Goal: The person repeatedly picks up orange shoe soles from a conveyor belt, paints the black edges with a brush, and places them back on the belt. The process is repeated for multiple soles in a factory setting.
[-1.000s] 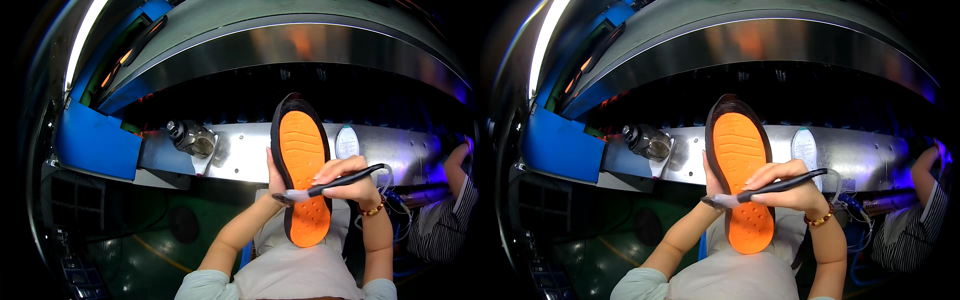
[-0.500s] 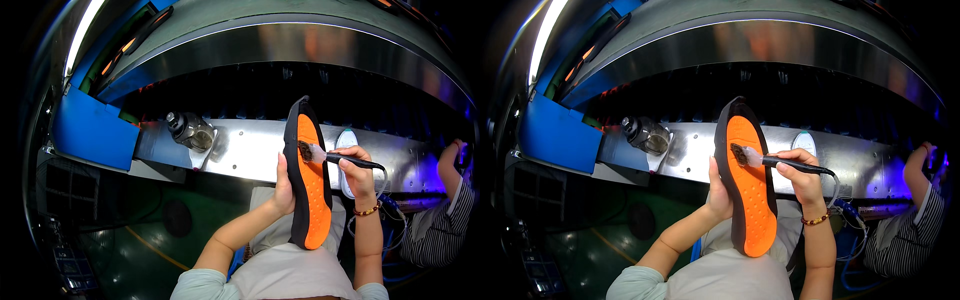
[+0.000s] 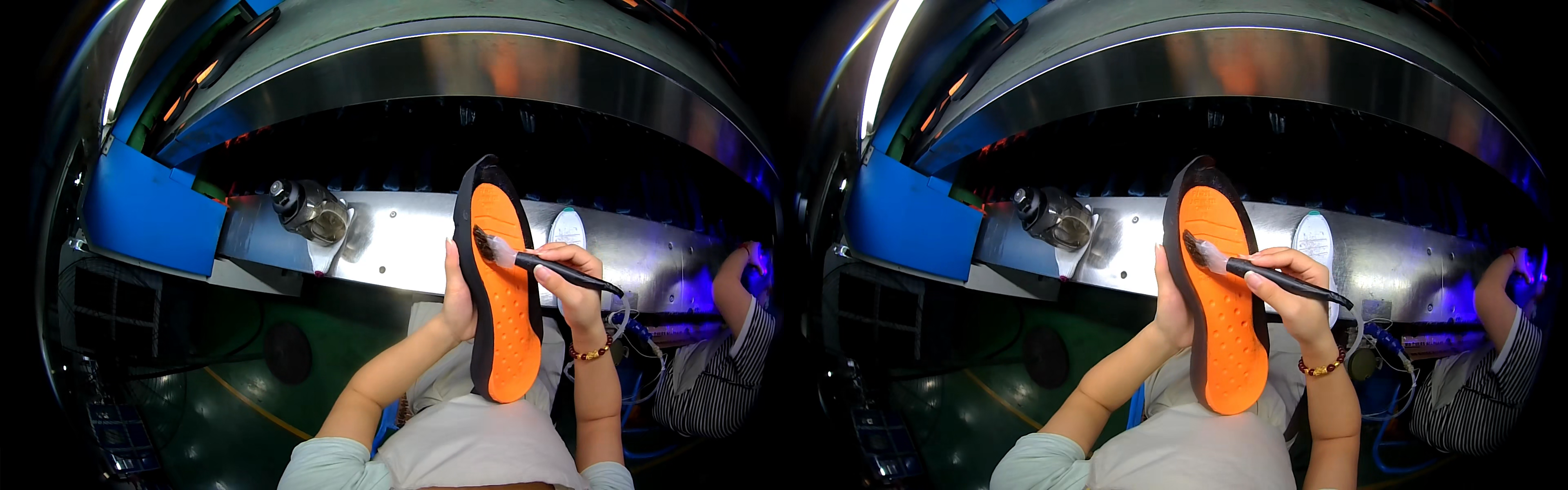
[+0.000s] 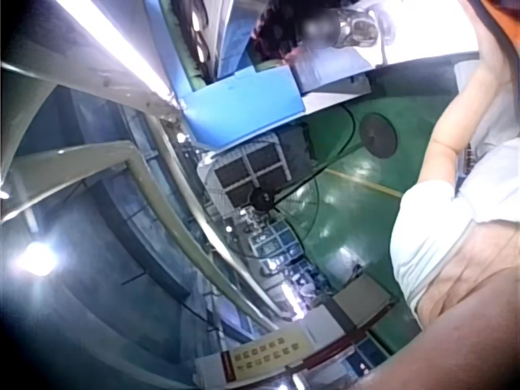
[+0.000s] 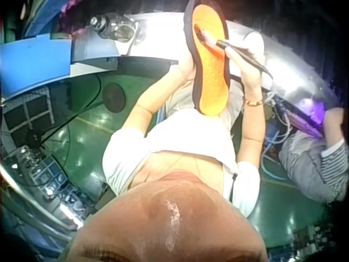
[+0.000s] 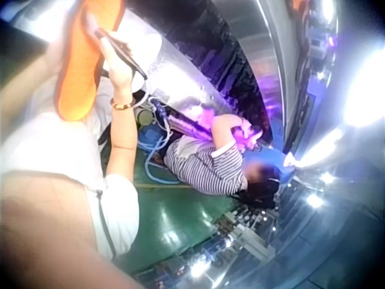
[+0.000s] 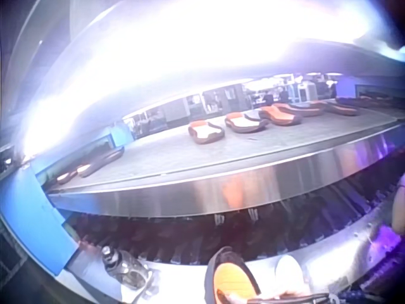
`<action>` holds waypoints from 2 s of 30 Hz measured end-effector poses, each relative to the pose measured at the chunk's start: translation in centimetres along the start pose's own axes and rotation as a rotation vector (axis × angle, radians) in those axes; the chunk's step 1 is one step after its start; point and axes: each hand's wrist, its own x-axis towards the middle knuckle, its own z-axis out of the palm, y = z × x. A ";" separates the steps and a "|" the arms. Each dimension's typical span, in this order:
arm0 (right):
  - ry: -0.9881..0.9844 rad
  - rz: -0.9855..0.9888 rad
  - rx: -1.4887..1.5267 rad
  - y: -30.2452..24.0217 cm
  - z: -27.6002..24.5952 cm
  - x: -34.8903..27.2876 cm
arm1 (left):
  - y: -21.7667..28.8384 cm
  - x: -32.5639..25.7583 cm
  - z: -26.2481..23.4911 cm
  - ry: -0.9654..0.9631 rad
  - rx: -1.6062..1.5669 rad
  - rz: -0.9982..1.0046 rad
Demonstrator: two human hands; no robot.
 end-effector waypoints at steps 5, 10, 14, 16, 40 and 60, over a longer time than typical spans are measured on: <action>0.026 0.066 0.118 0.7 -1.3 0.4 | -0.1 -0.3 -0.5 -0.082 -0.053 -0.048; 0.004 0.126 0.352 2.7 -1.8 0.0 | -1.1 -1.3 -0.2 0.052 -0.083 -0.076; 0.008 0.220 0.511 4.7 -2.0 -1.7 | -1.2 -2.1 -0.9 0.101 -0.023 -0.039; 0.022 0.214 0.509 4.9 -1.9 -2.0 | -1.1 -2.2 -1.6 0.089 0.045 0.108; 0.000 0.203 0.507 3.4 -1.6 -1.9 | 3.4 -2.7 0.4 -0.011 0.392 0.176; -0.002 0.185 0.448 2.7 -1.5 -2.2 | 3.8 -3.1 -0.2 -0.089 0.356 0.107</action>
